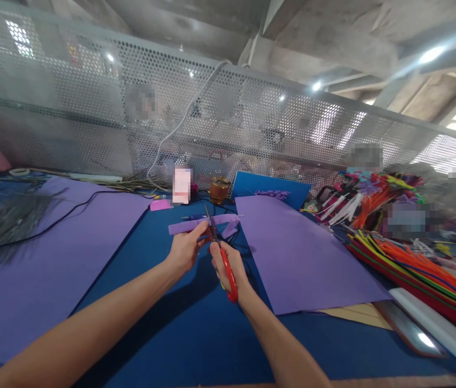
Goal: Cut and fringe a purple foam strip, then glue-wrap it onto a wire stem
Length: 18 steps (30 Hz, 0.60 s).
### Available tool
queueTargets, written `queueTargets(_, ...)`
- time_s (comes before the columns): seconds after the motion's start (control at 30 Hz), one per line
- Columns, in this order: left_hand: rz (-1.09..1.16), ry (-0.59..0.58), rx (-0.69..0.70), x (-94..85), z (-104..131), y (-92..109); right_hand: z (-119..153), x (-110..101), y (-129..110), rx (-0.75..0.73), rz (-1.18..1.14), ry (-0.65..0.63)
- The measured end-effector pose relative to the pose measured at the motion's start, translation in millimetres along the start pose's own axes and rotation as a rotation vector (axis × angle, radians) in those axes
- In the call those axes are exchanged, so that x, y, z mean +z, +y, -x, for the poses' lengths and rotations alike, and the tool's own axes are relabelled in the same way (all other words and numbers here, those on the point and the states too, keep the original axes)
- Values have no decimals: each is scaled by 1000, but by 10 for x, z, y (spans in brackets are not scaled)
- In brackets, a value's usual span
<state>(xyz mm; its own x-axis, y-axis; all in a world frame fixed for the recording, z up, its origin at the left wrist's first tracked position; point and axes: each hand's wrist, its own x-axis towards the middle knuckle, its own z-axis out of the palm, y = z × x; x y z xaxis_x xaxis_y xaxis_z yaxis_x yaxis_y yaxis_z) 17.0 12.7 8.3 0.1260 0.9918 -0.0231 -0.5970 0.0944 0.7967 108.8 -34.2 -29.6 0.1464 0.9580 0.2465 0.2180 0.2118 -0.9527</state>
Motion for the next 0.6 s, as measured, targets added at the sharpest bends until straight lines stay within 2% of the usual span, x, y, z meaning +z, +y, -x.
queueTargets(0.6,8,9,-7,-4,-10,-6,5,-6,-21,20,-3,-6)
